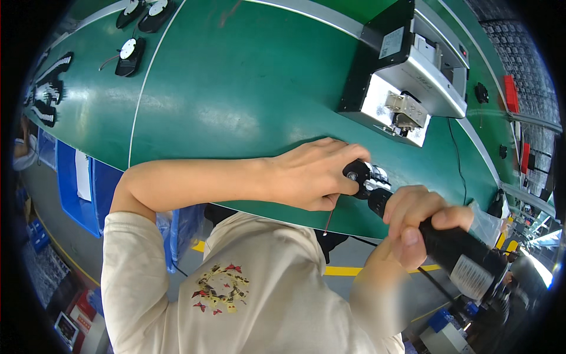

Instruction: Assembling long LED light fixtures on a factory line using an electric screwdriver to attach components.

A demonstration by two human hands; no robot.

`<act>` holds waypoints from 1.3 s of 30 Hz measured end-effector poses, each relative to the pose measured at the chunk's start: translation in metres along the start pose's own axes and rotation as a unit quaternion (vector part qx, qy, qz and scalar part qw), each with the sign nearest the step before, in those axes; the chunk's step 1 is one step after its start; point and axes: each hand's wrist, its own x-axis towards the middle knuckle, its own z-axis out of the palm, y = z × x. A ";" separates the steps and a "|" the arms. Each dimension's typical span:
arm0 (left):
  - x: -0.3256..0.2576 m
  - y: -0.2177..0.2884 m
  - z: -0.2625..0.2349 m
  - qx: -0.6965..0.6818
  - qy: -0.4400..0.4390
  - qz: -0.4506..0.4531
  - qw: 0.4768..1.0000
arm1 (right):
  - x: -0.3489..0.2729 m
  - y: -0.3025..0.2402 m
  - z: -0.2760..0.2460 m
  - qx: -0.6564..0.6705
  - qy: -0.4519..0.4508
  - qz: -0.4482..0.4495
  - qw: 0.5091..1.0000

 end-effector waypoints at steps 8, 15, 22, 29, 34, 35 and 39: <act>-0.002 0.011 -0.067 0.012 -0.136 -0.070 0.988 | 0.014 -0.031 -0.038 0.155 0.081 -0.127 0.976; -0.014 -0.079 -0.156 0.292 0.283 -0.161 0.899 | 0.010 -0.030 -0.043 0.045 0.099 -0.136 0.985; -0.083 -0.089 -0.259 0.447 0.214 -0.511 0.702 | -0.001 -0.025 -0.047 0.030 0.092 -0.124 0.988; -0.049 -0.036 -0.201 0.337 0.308 -0.233 0.859 | -0.004 -0.028 -0.051 0.027 0.087 -0.135 0.987; -0.039 -0.035 -0.138 0.221 0.298 -0.232 0.899 | -0.004 -0.025 -0.054 0.044 0.066 -0.127 0.989; -0.041 -0.042 -0.128 0.284 0.252 -0.199 0.903 | -0.003 -0.025 -0.055 0.050 0.057 -0.126 0.989; -0.043 -0.050 -0.120 0.278 0.186 -0.201 0.921 | -0.004 -0.025 -0.058 0.047 0.049 -0.121 0.990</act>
